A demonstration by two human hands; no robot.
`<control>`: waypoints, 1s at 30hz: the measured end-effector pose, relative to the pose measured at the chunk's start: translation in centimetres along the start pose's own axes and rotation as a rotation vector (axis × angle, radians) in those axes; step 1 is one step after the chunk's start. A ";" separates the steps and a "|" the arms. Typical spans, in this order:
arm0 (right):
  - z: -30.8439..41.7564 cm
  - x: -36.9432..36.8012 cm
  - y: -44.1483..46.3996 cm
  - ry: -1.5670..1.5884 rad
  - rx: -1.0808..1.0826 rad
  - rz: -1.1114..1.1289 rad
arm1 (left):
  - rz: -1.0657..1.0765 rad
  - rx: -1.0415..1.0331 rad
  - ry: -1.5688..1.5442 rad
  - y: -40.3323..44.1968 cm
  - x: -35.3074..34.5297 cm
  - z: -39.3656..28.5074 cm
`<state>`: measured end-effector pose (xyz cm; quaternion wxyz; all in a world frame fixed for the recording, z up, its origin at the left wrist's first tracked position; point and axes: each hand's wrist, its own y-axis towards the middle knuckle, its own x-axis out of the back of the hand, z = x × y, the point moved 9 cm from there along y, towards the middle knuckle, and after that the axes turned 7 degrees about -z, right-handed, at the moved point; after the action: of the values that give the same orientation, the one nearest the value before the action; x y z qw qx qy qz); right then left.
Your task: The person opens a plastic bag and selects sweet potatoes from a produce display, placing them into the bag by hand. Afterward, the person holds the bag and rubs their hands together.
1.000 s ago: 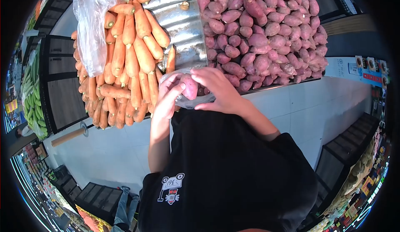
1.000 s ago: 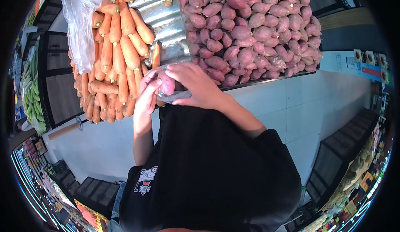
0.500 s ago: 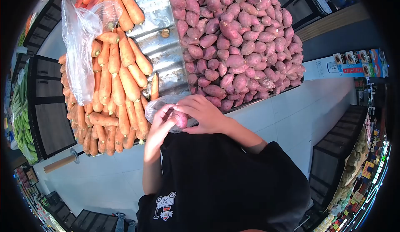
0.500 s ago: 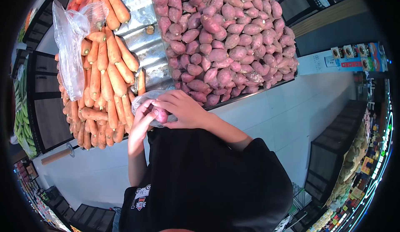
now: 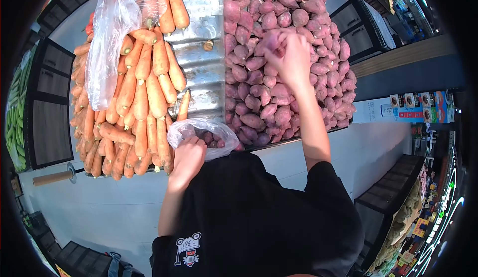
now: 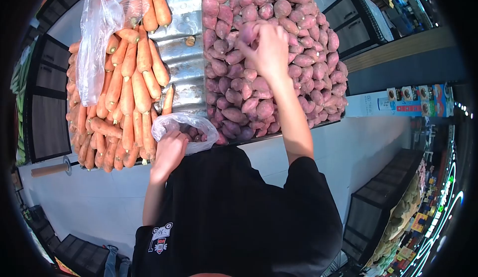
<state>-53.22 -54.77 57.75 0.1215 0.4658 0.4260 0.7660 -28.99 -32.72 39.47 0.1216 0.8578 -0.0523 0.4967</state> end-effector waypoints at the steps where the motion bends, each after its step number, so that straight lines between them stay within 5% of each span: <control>1: -2.4 -1.0 0.9 -0.039 -0.073 0.045 | 0.000 -0.011 0.037 0.2 -0.3 -0.1; 8: -9.6 -4.6 2.5 -0.146 -0.201 0.264 | 0.254 0.119 0.291 0.9 -7.0 2.8; 14: -9.2 -3.0 2.5 -0.132 -0.203 0.174 | 0.302 -0.065 0.581 2.0 -9.4 2.7; 19: -10.3 -4.2 1.9 0.088 -0.394 0.090 | 0.310 -0.225 0.491 2.6 -8.8 1.1; 30: -8.1 -5.0 2.2 -0.120 -0.240 0.128 | 0.425 -0.180 0.618 2.2 -8.8 3.6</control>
<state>-56.70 -63.44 54.74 0.1525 0.5191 0.2931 0.7883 -30.86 -36.10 30.52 0.1009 0.6236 -0.2333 0.7393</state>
